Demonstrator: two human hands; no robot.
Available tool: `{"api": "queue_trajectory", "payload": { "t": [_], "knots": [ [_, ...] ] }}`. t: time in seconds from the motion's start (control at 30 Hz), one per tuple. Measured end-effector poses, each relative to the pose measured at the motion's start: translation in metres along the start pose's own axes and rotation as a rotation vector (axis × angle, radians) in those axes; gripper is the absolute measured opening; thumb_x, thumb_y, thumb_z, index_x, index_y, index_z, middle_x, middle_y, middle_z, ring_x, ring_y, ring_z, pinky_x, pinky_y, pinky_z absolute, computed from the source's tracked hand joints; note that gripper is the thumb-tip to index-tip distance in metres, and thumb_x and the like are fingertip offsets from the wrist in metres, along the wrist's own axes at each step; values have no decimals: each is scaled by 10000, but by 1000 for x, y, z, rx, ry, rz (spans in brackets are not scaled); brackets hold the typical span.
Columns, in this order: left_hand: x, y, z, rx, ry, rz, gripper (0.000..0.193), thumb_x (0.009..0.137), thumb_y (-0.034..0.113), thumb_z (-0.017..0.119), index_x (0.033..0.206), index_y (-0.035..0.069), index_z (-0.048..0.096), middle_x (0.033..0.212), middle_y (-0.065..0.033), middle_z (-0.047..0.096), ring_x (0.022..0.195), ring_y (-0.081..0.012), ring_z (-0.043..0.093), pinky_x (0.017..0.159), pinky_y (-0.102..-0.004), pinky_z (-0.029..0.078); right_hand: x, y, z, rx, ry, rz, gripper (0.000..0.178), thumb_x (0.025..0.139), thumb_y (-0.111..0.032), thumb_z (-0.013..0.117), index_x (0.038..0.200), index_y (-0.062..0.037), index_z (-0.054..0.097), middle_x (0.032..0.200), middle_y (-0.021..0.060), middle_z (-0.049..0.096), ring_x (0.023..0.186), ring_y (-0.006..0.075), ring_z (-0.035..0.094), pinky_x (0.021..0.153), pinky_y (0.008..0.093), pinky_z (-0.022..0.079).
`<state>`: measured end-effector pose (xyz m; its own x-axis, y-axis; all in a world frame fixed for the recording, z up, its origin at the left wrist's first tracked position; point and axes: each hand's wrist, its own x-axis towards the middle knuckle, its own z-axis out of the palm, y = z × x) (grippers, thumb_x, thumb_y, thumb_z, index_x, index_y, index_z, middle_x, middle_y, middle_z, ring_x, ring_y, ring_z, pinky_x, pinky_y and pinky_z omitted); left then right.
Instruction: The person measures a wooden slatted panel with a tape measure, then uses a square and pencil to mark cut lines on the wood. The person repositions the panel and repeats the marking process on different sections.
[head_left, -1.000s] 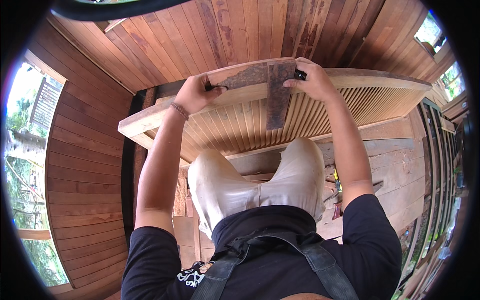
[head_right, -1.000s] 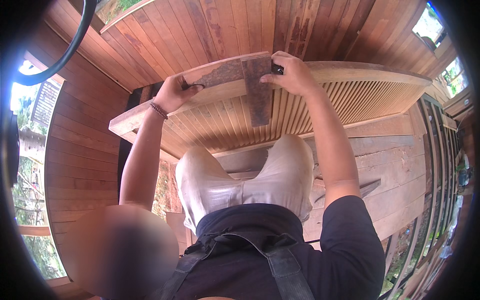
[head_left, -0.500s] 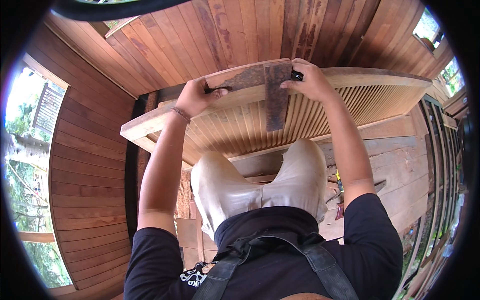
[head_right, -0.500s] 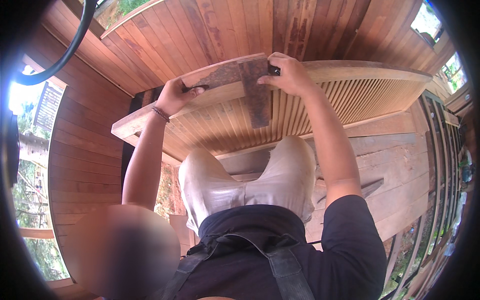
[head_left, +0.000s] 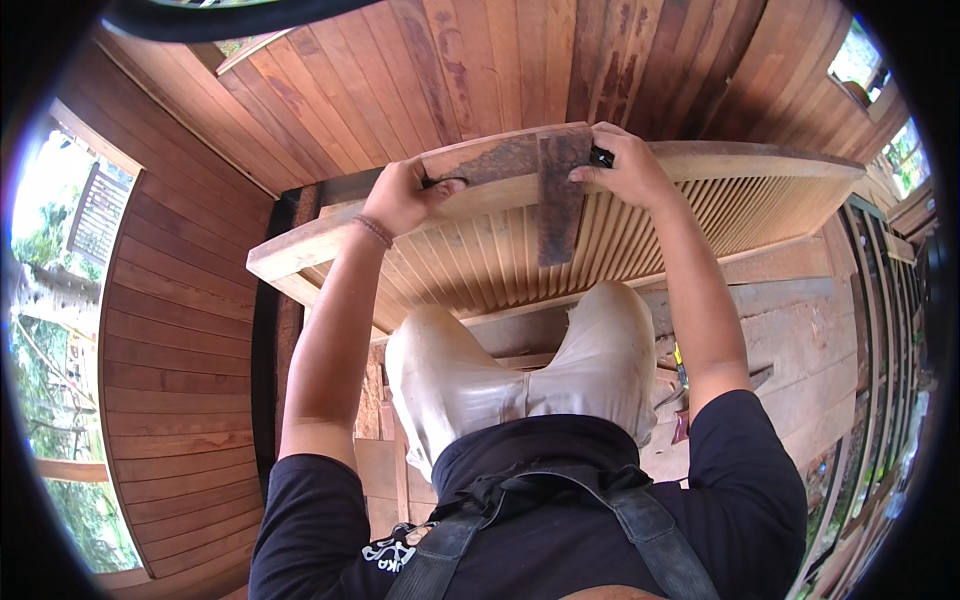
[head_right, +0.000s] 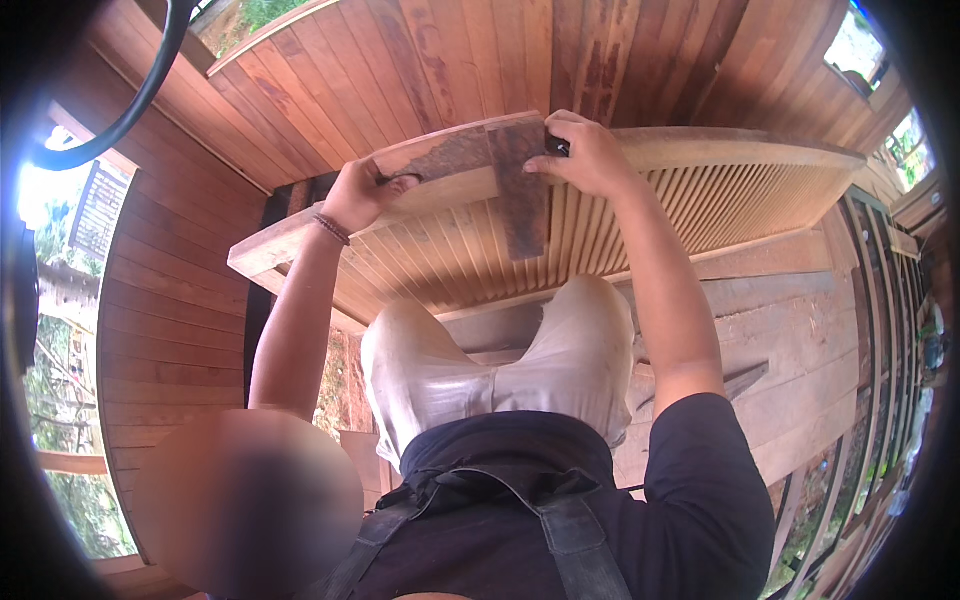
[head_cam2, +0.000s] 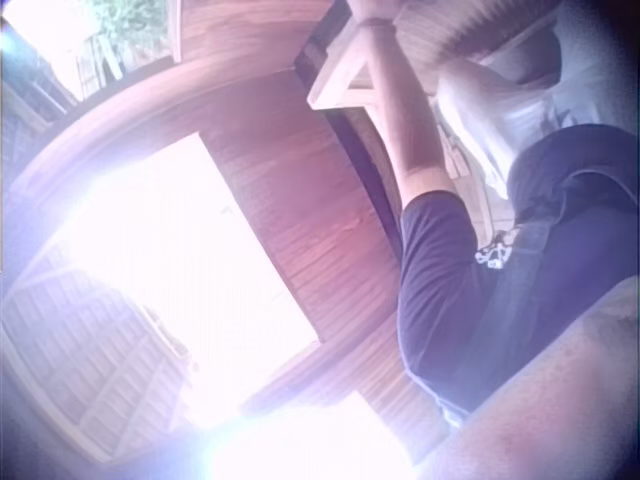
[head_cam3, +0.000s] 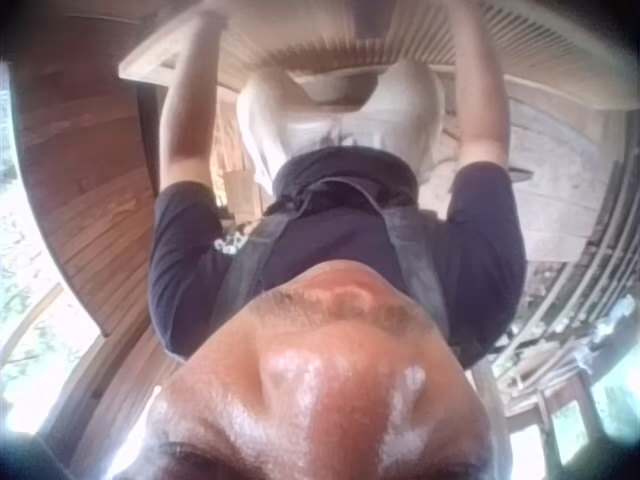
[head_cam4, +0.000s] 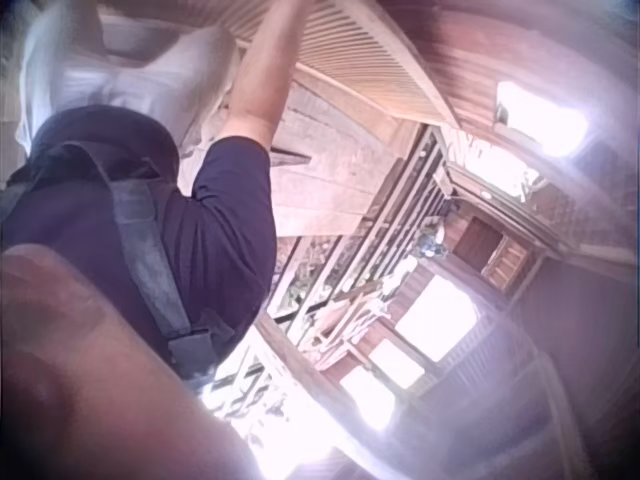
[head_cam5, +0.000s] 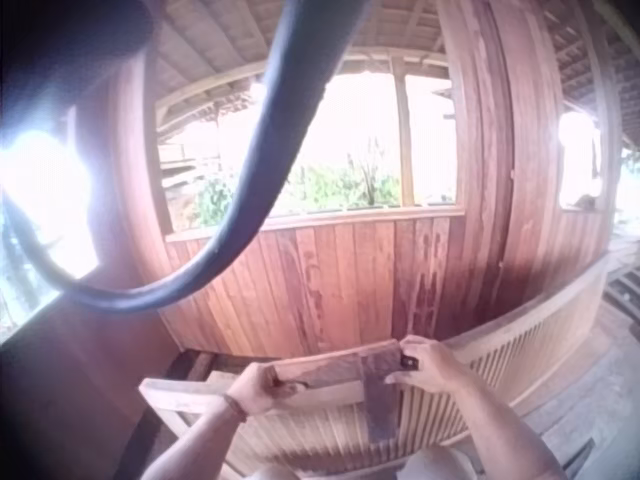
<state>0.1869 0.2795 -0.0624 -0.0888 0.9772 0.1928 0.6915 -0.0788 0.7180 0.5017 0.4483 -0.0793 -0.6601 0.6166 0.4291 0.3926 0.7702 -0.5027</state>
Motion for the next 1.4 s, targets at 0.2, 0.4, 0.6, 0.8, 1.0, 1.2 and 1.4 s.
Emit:
{"api": "queue_trajectory", "payload": {
  "t": [0.2,0.4,0.6,0.8,1.0,1.2,1.4],
  "knots": [
    [3,3,-4,261,-12,31,394,864,412,782,1002,42,787,854,-254,706,741,-361,694,729,-438,546,2,-1,-3,205,-36,-98,499,824,-155,849,1259,11,670,1199,152,688,1117,279,648,989,377,496],
    [-4,1,0,243,37,-23,489,782,482,814,977,38,751,949,-214,745,945,-415,709,840,-482,555,-2,-23,-11,210,-99,-78,472,813,-42,801,1255,9,642,1129,124,645,1041,285,618,947,354,478],
    [-1,-3,8,198,62,32,458,772,450,829,977,48,748,955,-194,751,957,-389,719,839,-468,562,-7,0,-5,150,-71,-93,471,780,-64,813,1202,34,628,1106,152,608,1041,309,577,961,363,454],
    [-3,3,2,148,48,50,448,764,418,842,1002,53,740,971,-187,753,973,-384,718,841,-459,561,-12,26,-12,293,-142,-15,509,828,16,598,1335,28,555,1254,135,588,1192,258,555,1055,327,403],
    [1,-4,5,197,57,35,459,768,421,839,999,38,739,977,-200,750,980,-393,715,856,-463,563,-6,75,-4,546,64,142,429,977,4,435,1396,15,526,1364,120,564,1240,217,547,1071,338,414],
    [-3,5,-2,207,45,44,454,766,422,835,1006,47,745,971,-197,752,981,-392,716,873,-465,565,-3,113,16,454,353,129,266,1109,-119,453,1312,11,567,1237,109,621,1003,189,611,919,323,503],
    [-2,-7,9,199,67,56,463,747,440,834,1001,62,749,944,-182,757,958,-387,722,861,-464,569,3,61,18,448,731,200,336,1102,-138,495,1411,-9,524,1215,80,684,786,138,577,672,236,474]
  ]
}}
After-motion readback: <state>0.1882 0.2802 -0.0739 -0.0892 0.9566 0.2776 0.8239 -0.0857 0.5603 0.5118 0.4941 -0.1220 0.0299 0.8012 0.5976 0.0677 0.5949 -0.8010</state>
